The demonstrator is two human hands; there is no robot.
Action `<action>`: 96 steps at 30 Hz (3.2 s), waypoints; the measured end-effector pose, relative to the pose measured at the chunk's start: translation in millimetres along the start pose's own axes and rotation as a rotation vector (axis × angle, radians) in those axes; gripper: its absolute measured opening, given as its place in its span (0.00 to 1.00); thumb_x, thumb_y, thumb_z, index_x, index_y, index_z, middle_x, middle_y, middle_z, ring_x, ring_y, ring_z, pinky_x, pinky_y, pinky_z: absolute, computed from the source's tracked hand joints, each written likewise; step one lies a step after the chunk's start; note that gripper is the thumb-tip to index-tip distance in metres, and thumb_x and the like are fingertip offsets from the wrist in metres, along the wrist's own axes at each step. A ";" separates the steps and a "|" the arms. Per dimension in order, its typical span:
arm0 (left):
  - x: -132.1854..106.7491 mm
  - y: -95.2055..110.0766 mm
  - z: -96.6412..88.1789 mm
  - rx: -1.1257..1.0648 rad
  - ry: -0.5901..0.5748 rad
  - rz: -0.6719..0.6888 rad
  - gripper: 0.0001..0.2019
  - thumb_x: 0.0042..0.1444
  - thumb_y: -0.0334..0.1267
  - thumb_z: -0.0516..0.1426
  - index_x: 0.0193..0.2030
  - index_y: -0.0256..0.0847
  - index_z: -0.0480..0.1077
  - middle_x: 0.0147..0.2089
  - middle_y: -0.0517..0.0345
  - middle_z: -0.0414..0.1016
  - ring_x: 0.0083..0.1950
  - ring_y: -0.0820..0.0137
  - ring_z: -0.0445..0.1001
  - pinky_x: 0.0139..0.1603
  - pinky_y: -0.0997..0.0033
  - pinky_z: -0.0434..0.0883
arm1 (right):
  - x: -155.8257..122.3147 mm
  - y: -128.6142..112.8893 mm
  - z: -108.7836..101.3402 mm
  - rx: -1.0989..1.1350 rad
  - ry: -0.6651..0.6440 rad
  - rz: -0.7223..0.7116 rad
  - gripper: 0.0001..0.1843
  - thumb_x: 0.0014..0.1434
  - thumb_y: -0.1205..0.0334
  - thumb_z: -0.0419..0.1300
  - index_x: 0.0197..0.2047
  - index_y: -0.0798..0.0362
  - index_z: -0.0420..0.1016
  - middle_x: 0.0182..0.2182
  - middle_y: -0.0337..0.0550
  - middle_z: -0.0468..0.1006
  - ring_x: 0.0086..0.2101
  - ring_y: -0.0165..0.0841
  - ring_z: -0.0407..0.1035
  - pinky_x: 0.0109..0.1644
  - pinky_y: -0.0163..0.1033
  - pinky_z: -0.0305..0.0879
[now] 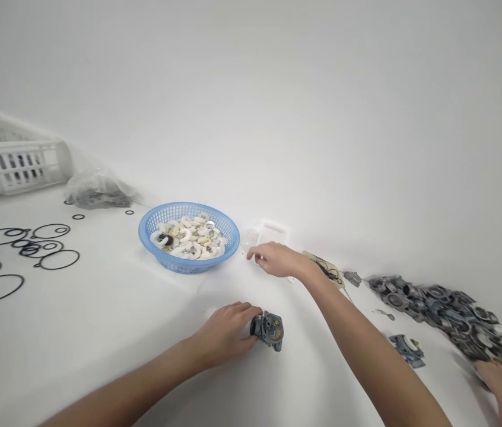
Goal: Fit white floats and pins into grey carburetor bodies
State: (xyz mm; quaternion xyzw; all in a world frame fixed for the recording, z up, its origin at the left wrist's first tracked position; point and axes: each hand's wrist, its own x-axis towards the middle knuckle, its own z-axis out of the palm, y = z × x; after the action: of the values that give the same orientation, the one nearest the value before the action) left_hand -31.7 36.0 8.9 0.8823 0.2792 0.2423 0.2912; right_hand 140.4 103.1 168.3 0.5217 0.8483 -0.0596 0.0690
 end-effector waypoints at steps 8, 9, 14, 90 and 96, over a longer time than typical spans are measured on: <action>-0.9 -2.4 -0.2 0.086 -0.023 0.046 0.14 0.60 0.40 0.62 0.52 0.45 0.75 0.49 0.48 0.81 0.51 0.51 0.80 0.49 0.58 0.76 | 108.0 -64.2 0.9 -0.195 0.037 -0.136 0.20 0.66 0.75 0.55 0.53 0.48 0.82 0.48 0.44 0.81 0.50 0.42 0.73 0.49 0.39 0.66; -1.5 -2.2 -0.6 0.098 -0.026 0.058 0.13 0.60 0.41 0.62 0.52 0.45 0.74 0.49 0.49 0.81 0.50 0.52 0.80 0.48 0.59 0.76 | 118.7 -70.9 4.6 -0.209 0.037 -0.151 0.21 0.66 0.75 0.55 0.54 0.48 0.82 0.50 0.44 0.80 0.51 0.42 0.72 0.50 0.39 0.66; -3.5 -0.3 -3.0 0.150 -0.028 0.091 0.16 0.62 0.40 0.61 0.56 0.44 0.71 0.48 0.51 0.80 0.49 0.53 0.80 0.48 0.58 0.77 | 158.2 -90.4 20.8 -0.240 0.065 -0.160 0.31 0.67 0.75 0.55 0.69 0.43 0.70 0.59 0.46 0.75 0.56 0.44 0.70 0.49 0.39 0.66; 0.1 11.9 -9.9 0.001 -0.112 -0.097 0.26 0.59 0.43 0.67 0.62 0.50 0.64 0.46 0.60 0.78 0.48 0.60 0.79 0.48 0.65 0.72 | -140.2 12.2 140.5 0.278 0.472 -0.072 0.13 0.68 0.60 0.58 0.55 0.48 0.67 0.40 0.43 0.78 0.33 0.38 0.70 0.42 0.47 0.69; -1.5 9.7 -8.5 -0.011 -0.099 -0.096 0.33 0.57 0.46 0.68 0.67 0.53 0.63 0.48 0.59 0.79 0.49 0.59 0.79 0.51 0.62 0.73 | -137.2 13.9 141.9 0.309 0.439 -0.076 0.20 0.68 0.59 0.62 0.62 0.44 0.68 0.49 0.45 0.78 0.45 0.42 0.74 0.49 0.48 0.72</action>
State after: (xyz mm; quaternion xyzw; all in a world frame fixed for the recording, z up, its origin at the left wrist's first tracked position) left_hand -34.5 31.8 20.8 0.8772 0.3052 0.1857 0.3207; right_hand 221.8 -35.6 53.0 0.4941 0.8428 -0.0765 -0.1993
